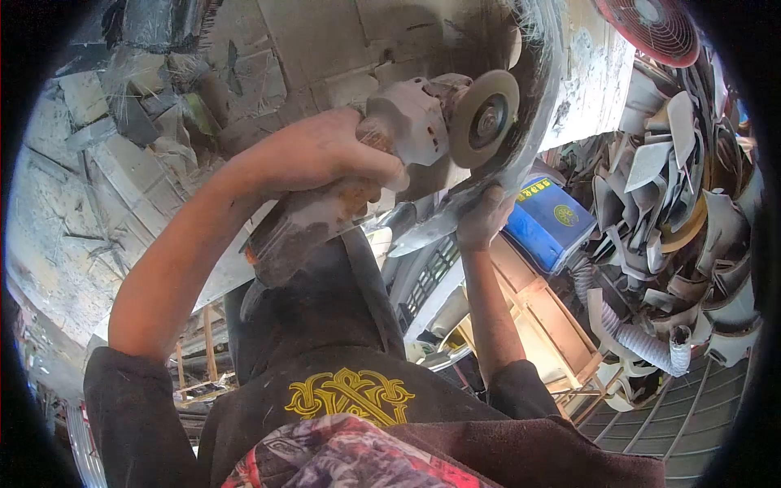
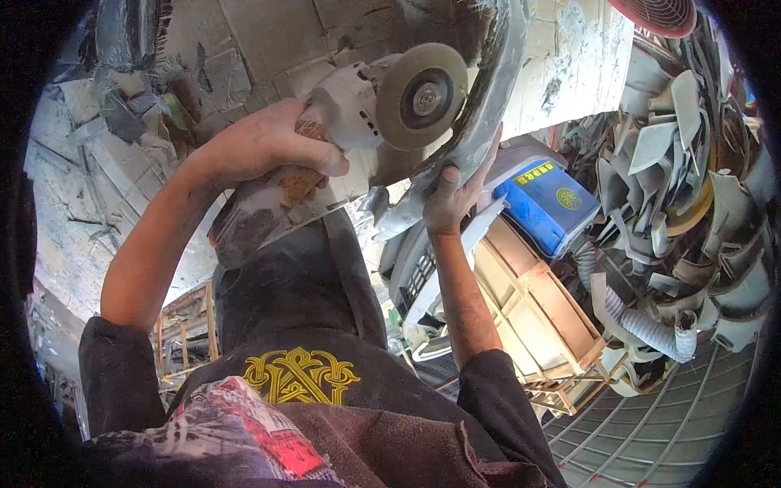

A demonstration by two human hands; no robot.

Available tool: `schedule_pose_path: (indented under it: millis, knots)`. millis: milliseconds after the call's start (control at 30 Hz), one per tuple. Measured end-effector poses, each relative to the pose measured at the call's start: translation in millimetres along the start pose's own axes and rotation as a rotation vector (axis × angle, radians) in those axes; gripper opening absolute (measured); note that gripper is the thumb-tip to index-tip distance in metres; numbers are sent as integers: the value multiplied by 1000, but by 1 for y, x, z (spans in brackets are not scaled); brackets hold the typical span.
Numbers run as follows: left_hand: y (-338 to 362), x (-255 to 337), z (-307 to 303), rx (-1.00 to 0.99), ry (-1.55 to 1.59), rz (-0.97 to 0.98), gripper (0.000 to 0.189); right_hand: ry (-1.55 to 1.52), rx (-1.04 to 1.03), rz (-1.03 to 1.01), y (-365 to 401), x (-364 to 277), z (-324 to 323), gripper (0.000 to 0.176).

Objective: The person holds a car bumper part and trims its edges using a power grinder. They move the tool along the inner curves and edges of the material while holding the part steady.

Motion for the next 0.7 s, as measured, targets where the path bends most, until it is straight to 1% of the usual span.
schedule_pose_path:
  millis: [100, 167, 200, 267, 300, 367, 500, 567, 700]
  knots:
    - [4, 14, 1, -13, 23, -3, 71, 0, -26, -30, -1, 0, 0, 118]
    - [6, 23, 0, 47, -77, -20, 62, 5, -26, -39, -2, 5, 0, 119]
    - [5, 22, -1, 47, -79, -19, 62, 4, -24, -40, -2, 3, 0, 119]
    - [1, 19, -1, -15, -22, 4, 54, 19, -20, -12, -2, 1, 1, 120]
    - [2, 20, -1, -17, -23, 4, 54, 19, -19, -11, -2, 1, 0, 120]
    - [5, 26, 0, 5, 4, 67, 51, 55, -18, -23, -2, 3, 0, 120]
    - [2, 25, 2, -25, -5, 22, 51, 33, -20, -53, -3, -1, 1, 119]
    - [5, 30, 3, 9, -46, 4, 54, 42, -18, -55, -4, -5, 2, 119]
    - [2, 27, 5, 2, -23, -15, 58, 15, -26, -63, -4, -9, 2, 119]
Point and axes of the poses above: each hand's wrist, its own y-axis away from the middle knuckle, its own z-axis out of the palm, x = y × z, the point moved 2 cm from there along -y, towards the middle knuckle, and after that the axes turned 5 degrees about y, right-handed, at the moved point
